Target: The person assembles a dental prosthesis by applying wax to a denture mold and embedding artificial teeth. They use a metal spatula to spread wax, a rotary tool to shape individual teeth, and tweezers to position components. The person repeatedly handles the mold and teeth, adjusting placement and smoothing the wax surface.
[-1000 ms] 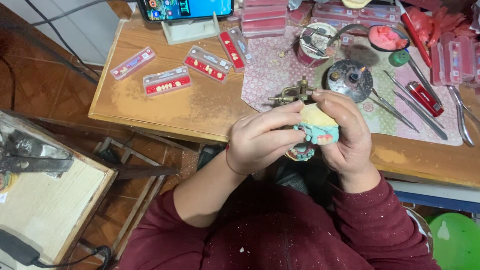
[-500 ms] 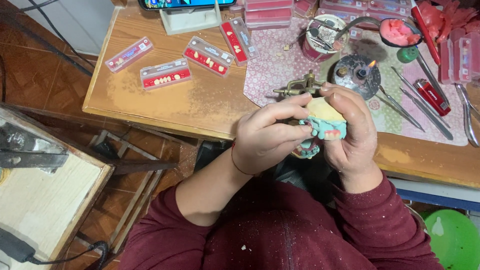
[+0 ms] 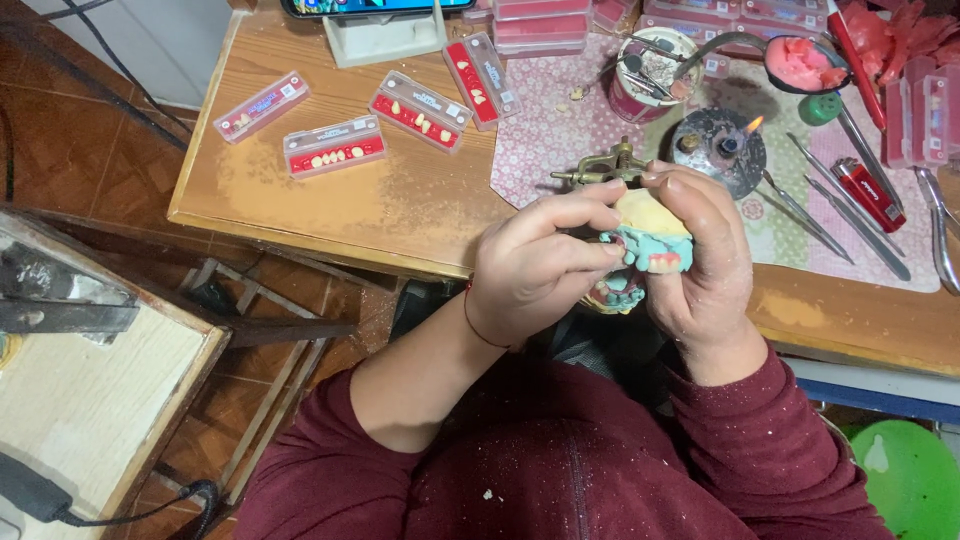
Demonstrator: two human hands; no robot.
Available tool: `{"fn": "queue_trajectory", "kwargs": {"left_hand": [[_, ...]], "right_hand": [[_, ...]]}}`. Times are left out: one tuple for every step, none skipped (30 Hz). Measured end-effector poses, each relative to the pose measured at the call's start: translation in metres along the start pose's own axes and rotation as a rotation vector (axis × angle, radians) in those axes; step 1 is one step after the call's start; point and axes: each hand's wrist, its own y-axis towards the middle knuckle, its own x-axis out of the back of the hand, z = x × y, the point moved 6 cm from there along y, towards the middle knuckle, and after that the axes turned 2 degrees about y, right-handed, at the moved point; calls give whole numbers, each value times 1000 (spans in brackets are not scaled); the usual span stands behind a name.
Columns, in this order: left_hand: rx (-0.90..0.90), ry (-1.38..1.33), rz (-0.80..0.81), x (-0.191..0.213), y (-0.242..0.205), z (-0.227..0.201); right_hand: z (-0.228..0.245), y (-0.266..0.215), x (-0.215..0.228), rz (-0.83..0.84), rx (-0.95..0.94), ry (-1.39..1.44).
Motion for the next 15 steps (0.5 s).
{"fn": "queue_trajectory", "kwargs": {"left_hand": [[5,-7,-2,0,0,0],[5,-6,-2,0,0,1],[15,-21,-8,0,-1,1],[23,-36,-12,0,-1,2],[22,-35,-11,0,0,2],[24,-31,-7,0,0,2],[25,-27,-3,0,0,2],[25,-27,-2,0,0,2],[25,-28,0,0,0,2],[24,-29,3,0,0,2],[25,-28,4,0,0,3],[24,-25,5,0,0,3],[23,-21,6,0,1,3],[21,-23,6,1,1,2],[27,-26,11,1,2,2]], "right_hand": [[0,0,0,3,3,-11],[0,0,0,3,3,-10],[0,0,0,4,1,-4],[0,0,-1,3,0,2],[0,1,-1,2,0,3],[0,1,-1,0,-3,-10],[0,1,0,-2,-5,-23],[-1,1,0,-2,-6,-23],[-1,1,0,1,0,-25],[-1,2,-1,3,5,-26],[-1,2,-1,3,5,-25],[-1,2,-1,4,7,-26],[-1,2,0,5,10,-26],[0,3,0,4,11,-28],[0,3,0,3,5,-14]]}}
